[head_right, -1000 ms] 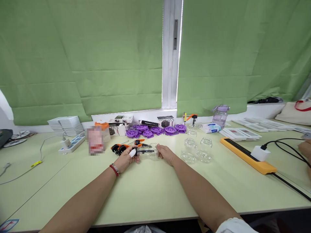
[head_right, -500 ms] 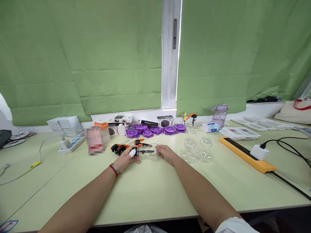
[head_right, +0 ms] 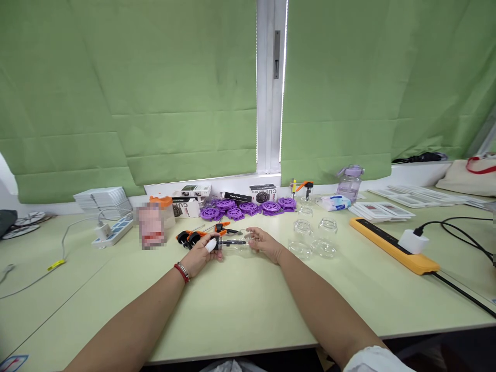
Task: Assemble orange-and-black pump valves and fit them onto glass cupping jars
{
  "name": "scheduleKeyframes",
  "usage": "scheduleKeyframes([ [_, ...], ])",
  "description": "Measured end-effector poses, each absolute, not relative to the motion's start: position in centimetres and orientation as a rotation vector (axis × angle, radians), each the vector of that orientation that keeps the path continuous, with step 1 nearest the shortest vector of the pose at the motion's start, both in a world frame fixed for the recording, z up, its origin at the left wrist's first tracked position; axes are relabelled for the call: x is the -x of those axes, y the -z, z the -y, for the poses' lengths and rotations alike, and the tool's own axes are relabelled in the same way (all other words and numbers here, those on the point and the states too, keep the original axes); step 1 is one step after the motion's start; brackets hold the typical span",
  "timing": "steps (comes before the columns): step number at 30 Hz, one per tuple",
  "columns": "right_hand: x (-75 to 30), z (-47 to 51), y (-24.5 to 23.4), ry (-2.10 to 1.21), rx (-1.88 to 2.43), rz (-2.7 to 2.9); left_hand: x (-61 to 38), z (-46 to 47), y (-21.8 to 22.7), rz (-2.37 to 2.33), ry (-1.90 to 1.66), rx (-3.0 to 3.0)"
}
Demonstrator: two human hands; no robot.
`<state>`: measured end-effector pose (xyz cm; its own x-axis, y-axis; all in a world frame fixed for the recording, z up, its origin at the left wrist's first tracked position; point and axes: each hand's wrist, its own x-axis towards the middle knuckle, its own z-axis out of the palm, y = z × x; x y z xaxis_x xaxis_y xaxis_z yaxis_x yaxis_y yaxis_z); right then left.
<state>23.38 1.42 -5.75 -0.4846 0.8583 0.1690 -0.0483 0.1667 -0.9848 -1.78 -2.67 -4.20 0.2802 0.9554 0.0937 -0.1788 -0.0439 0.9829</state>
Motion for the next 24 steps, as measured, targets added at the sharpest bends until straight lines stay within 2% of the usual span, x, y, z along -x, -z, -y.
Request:
scheduleKeyframes([
  [8,-22.8,-1.7,6.2,-1.186,1.107,1.664,1.3,2.9,4.3,-0.8,-1.105,-1.283],
  [18,-23.6,-1.9,6.3,-1.423,0.724,1.586,1.5,2.9,4.3,-0.845,-1.106,-1.231],
  [24,-23.4,-2.4,7.0,-1.311,0.941,1.609,1.4,2.8,4.5,-0.842,-1.1,-1.269],
])
